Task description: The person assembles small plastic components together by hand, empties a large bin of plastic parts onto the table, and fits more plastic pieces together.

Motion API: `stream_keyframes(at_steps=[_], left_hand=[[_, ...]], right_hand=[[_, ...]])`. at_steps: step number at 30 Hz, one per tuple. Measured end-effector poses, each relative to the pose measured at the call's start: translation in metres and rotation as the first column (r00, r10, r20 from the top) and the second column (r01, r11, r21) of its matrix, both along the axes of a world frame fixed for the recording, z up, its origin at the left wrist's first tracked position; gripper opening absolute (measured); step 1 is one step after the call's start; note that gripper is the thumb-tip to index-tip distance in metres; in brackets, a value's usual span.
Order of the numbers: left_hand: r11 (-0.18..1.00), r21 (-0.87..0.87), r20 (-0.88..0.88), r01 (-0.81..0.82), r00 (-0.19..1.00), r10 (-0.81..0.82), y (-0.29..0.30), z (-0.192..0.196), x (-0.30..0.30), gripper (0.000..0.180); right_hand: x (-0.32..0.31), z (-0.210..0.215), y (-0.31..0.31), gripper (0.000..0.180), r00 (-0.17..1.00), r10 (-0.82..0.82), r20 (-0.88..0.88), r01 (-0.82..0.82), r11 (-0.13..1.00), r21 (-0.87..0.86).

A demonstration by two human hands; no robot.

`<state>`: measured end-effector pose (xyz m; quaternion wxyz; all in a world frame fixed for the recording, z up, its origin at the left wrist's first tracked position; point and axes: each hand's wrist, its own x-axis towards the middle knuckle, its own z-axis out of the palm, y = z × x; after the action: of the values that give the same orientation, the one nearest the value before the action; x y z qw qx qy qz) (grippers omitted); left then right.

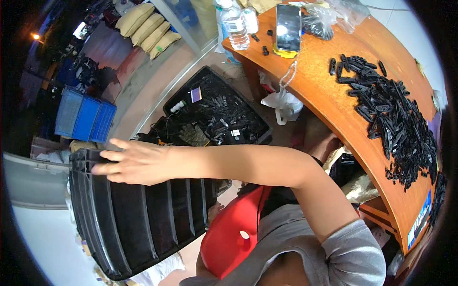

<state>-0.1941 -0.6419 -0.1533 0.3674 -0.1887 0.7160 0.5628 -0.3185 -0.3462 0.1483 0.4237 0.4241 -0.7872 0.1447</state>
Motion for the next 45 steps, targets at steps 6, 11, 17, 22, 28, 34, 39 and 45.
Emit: stream_keyframes(at_steps=[6, 11, 17, 22, 28, 34, 39, 45], left_hand=[[0.955, 0.009, 0.163, 0.295, 0.942, -0.293, 0.053, -0.027, -0.008, 0.049], [0.827, 0.086, 0.223, 0.556, 0.798, -0.56, 0.108, -0.01, -0.036, 0.021], [0.004, -0.568, -0.065, 0.823, -0.04, -0.997, 0.255, 0.067, -0.051, 0.028], [0.214, -0.476, -0.717, 0.853, -0.235, -0.657, 0.423, 0.148, -0.02, 0.02], [0.179, -0.583, -0.812, 0.793, -0.578, -0.082, 0.576, 0.163, 0.035, 0.02], [0.018, -0.515, -0.852, 0.857, -0.514, 0.096, 0.639, 0.157, 0.104, 0.024], [0.159, -0.657, -0.737, 0.737, -0.672, 0.068, 0.671, 0.152, 0.14, 0.031], [0.155, -0.713, -0.686, 0.683, -0.726, 0.042, 0.677, 0.15, 0.137, 0.034]], right_hand=[[0.072, -0.086, 0.084, 0.034, 0.914, -0.055, 0.401, 0.183, 0.939, -0.29], [0.19, -0.175, 0.142, 0.019, 0.714, -0.195, 0.672, 0.448, 0.865, -0.225], [0.316, -0.183, 0.188, 0.018, 0.501, -0.286, 0.817, 0.775, 0.568, -0.276], [0.378, -0.161, 0.224, 0.01, 0.198, -0.592, 0.781, 0.959, -0.047, -0.279], [0.394, -0.147, 0.241, 0.005, -0.154, -0.638, 0.755, 0.854, -0.47, -0.223], [0.442, -0.145, 0.281, 0.012, -0.441, -0.691, 0.572, 0.695, -0.667, -0.269], [0.466, -0.158, 0.332, 0.01, -0.547, -0.597, 0.587, 0.733, -0.681, -0.009], [0.468, -0.169, 0.339, 0.01, -0.574, -0.58, 0.579, 0.786, -0.589, 0.189]])
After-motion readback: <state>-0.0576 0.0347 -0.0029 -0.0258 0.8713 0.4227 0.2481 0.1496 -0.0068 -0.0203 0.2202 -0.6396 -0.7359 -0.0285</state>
